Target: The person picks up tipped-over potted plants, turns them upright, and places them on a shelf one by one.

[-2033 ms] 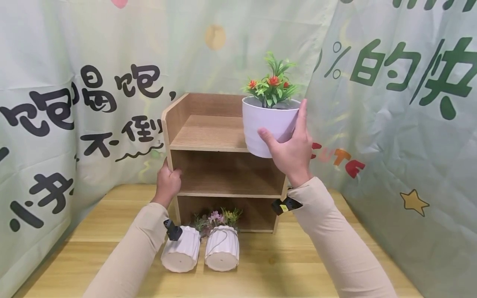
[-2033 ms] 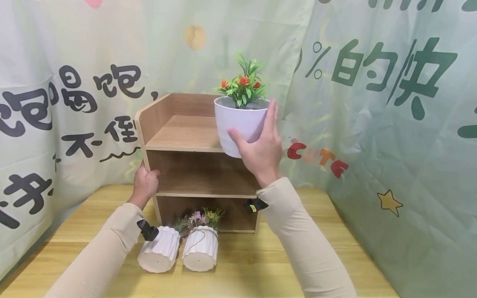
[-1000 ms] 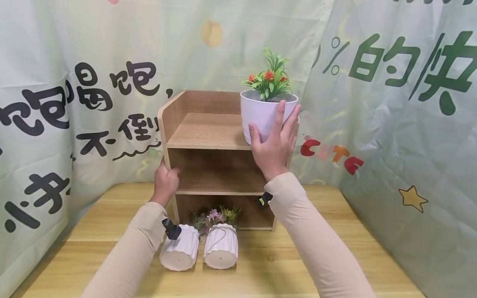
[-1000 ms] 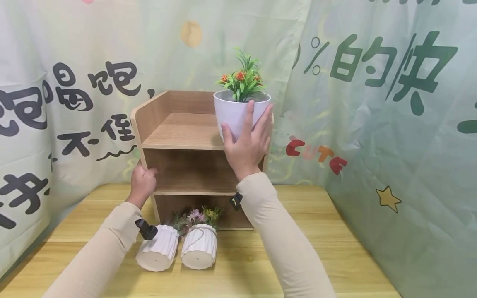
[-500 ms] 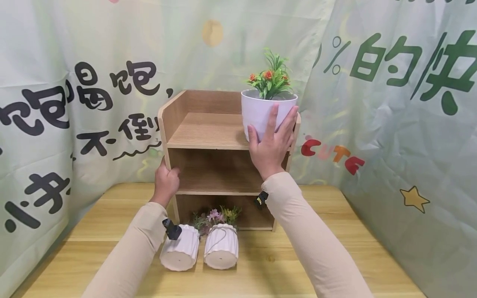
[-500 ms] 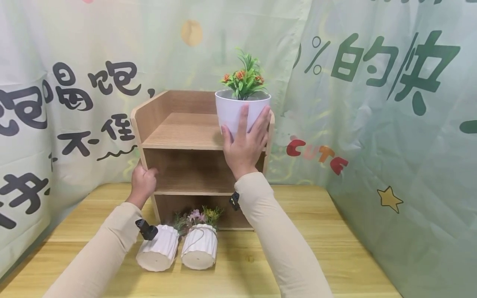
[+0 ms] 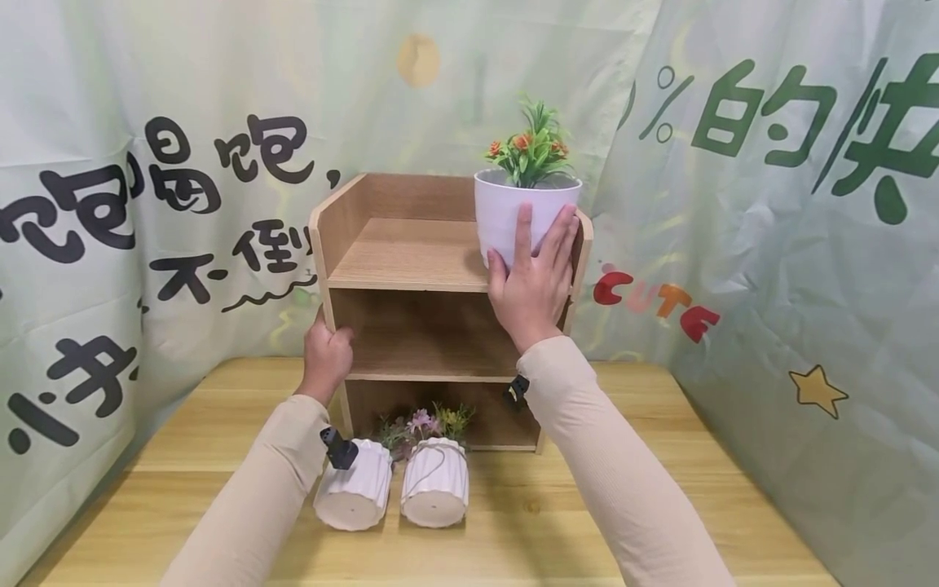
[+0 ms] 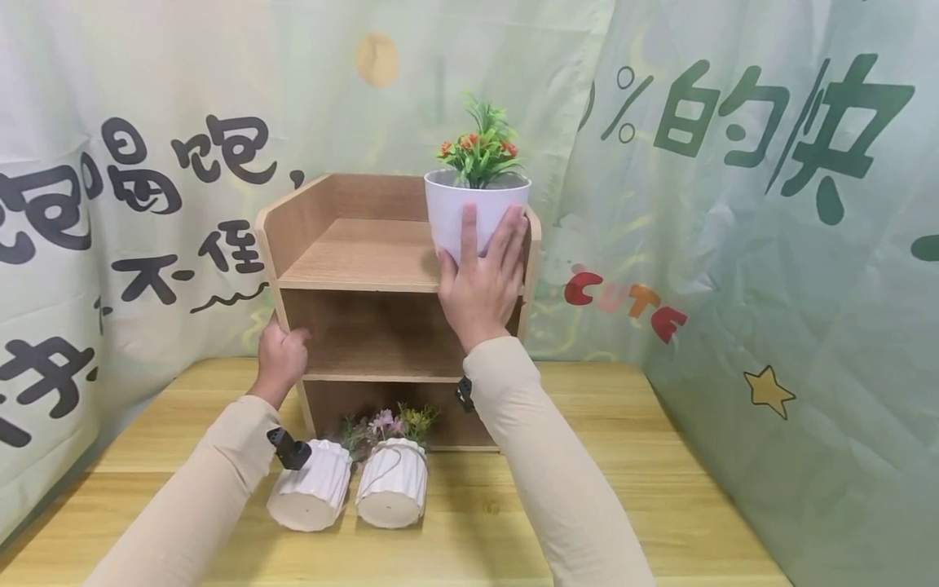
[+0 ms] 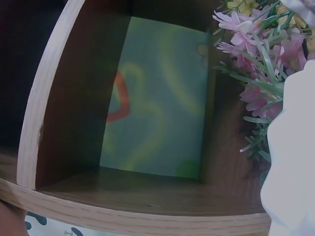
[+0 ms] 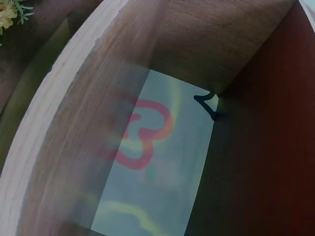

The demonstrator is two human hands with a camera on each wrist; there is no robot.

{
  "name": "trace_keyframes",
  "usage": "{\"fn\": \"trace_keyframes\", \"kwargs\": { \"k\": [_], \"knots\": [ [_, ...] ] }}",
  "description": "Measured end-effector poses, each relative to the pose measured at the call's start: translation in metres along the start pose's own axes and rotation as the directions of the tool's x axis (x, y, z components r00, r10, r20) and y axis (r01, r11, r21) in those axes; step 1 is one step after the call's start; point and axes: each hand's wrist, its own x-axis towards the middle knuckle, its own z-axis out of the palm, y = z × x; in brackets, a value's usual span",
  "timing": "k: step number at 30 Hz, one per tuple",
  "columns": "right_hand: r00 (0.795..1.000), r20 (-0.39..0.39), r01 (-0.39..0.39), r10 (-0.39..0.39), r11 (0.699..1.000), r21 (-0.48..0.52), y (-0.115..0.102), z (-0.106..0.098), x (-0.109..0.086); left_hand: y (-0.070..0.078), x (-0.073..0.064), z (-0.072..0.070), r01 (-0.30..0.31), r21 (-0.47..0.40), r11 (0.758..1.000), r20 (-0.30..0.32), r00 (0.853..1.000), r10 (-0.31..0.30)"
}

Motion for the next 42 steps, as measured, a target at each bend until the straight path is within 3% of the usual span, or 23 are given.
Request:
{"fn": "trace_keyframes", "kwargs": {
  "k": [7,17,24,35,42],
  "knots": [
    [1.000,0.000,0.007,-0.007,0.999,0.052,-0.001,-0.002,-0.007,-0.004,-0.001,-0.001,-0.004,0.033,0.999,-0.038,0.999,0.005],
    [0.995,0.098,-0.016,0.000,0.987,0.157,0.006,-0.018,-0.021,-0.005,0.000,0.007,-0.083,0.053,0.995,-0.125,0.988,0.089],
    [0.997,0.078,-0.018,0.001,0.974,0.228,0.003,-0.024,-0.036,-0.005,-0.003,0.007,-0.126,0.106,0.986,-0.131,0.981,0.140],
    [0.998,0.060,-0.042,0.020,0.919,0.391,-0.005,-0.038,-0.065,-0.008,-0.002,0.009,-0.151,0.097,0.984,-0.151,0.975,0.164],
    [0.980,0.176,-0.167,0.095,0.872,0.460,-0.012,-0.049,-0.084,-0.007,-0.003,0.010,-0.142,0.086,0.986,-0.148,0.977,0.154]
  ]
}}
